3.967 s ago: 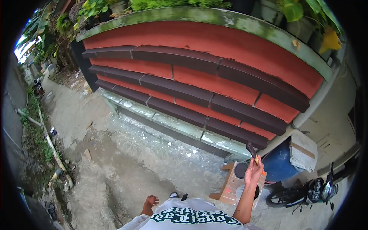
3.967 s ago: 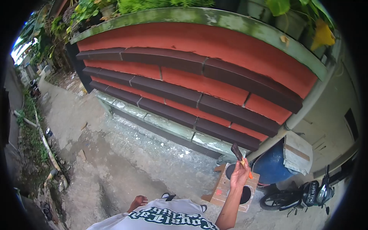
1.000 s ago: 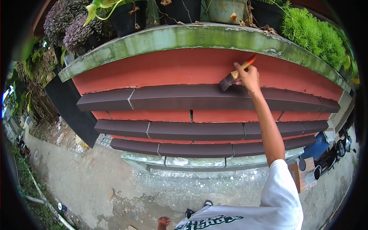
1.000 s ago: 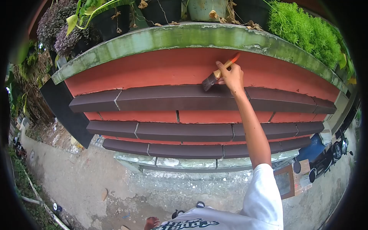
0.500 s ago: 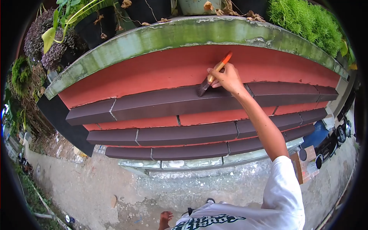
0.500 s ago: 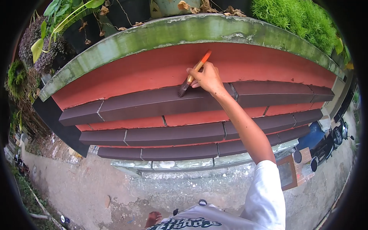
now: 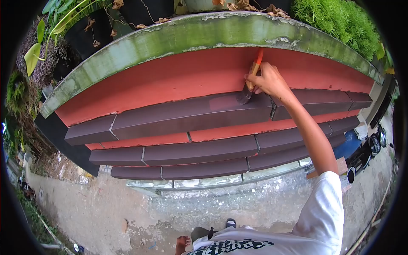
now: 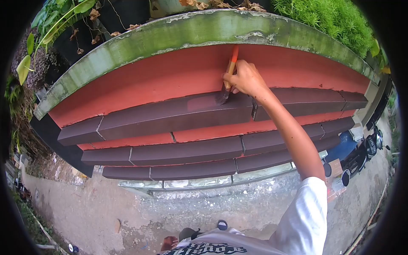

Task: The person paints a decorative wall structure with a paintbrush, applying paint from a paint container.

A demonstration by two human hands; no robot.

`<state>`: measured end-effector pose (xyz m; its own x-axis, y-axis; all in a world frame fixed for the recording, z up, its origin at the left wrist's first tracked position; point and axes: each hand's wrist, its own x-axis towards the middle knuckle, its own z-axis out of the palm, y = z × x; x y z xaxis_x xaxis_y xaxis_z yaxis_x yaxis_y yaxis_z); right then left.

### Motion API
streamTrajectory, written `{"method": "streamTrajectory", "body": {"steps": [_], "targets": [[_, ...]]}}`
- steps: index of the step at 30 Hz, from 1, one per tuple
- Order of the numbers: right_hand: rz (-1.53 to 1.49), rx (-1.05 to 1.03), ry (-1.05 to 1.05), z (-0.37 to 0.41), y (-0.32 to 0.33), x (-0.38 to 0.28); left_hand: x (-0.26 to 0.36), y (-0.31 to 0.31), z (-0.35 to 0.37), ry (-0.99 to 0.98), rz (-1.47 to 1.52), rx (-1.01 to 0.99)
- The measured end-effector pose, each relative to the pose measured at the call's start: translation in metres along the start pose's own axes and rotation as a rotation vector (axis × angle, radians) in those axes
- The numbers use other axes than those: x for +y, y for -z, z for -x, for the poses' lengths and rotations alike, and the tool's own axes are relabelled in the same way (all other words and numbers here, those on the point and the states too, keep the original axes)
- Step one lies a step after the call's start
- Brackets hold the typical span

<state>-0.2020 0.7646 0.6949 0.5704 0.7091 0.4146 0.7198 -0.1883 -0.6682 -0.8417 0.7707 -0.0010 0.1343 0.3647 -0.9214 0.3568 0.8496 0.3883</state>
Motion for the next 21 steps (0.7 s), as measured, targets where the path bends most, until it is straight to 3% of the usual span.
{"method": "streamTrajectory", "body": {"steps": [6,9,12,21], "targets": [[0.310,0.197,0.099,0.006,0.015,0.000,0.016,0.035,-0.019,0.017,-0.099,-0.010],[0.415,0.184,0.061,0.005,0.010,-0.012,0.038,0.058,-0.029,0.002,-0.138,0.001],[0.631,0.228,0.198,-0.003,-0.010,-0.007,0.068,0.082,-0.041,-0.041,-0.180,0.016],[0.725,0.148,0.206,-0.014,-0.076,-0.044,0.124,0.142,-0.048,-0.111,-0.209,0.014]]}}
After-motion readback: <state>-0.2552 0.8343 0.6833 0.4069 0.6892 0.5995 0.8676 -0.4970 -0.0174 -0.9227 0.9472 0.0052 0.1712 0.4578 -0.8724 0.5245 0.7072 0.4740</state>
